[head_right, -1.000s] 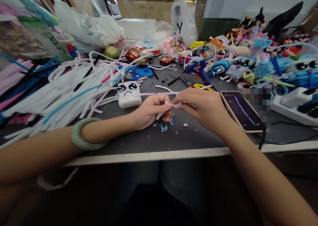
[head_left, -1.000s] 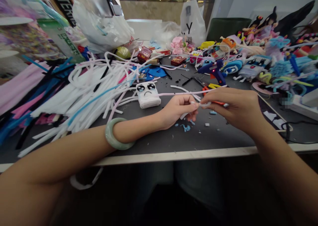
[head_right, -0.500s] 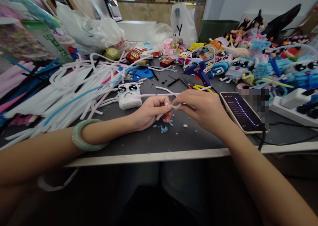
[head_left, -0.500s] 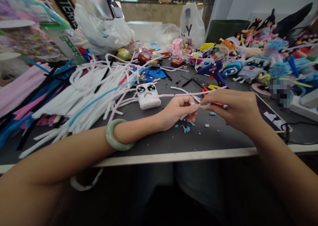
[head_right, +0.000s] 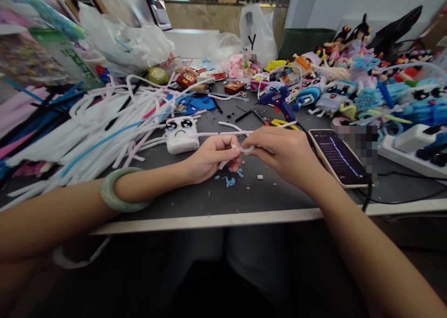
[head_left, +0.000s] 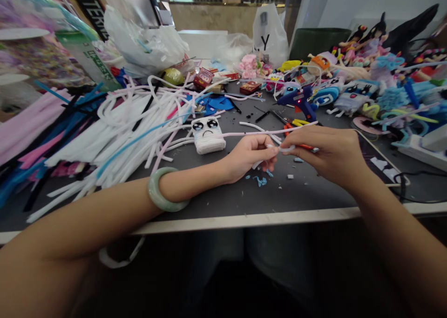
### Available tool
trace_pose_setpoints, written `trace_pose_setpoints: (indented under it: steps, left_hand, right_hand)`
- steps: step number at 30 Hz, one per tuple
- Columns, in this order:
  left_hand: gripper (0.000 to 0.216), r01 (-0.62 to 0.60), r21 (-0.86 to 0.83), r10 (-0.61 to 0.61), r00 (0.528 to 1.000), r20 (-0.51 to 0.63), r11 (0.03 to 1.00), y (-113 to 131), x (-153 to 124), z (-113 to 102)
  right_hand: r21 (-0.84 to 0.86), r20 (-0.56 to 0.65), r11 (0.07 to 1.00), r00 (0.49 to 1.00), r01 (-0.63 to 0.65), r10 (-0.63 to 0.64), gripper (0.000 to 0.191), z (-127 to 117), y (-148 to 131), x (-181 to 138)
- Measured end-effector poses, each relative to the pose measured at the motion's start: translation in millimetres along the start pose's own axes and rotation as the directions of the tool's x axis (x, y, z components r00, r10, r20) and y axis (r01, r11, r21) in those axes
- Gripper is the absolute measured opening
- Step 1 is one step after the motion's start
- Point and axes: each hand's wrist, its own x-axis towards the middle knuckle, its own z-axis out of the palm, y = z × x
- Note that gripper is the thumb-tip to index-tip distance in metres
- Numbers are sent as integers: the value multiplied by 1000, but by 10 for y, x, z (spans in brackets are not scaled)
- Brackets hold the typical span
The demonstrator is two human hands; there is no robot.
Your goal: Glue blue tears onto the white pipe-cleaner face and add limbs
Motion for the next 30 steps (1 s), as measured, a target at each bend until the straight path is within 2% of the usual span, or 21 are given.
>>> trace_pose_setpoints:
  steps: [4, 10, 30]
  left_hand:
    - [31, -4, -2, 4, 1000, 0, 1000, 2, 1, 3]
    - [29, -2, 1, 2, 1000, 4, 1000, 5, -3, 1]
    - [31, -29, -20, 29, 999, 18, 999, 0, 4, -9]
  right_hand:
    - [-6, 9, 1000, 1000, 7, -7, 11, -3, 3, 0]
    - [0, 18, 1000, 1000, -23, 23, 18, -7, -5, -12]
    - [-21, 19, 1000, 1000, 9, -9, 11, -4, -4, -1]
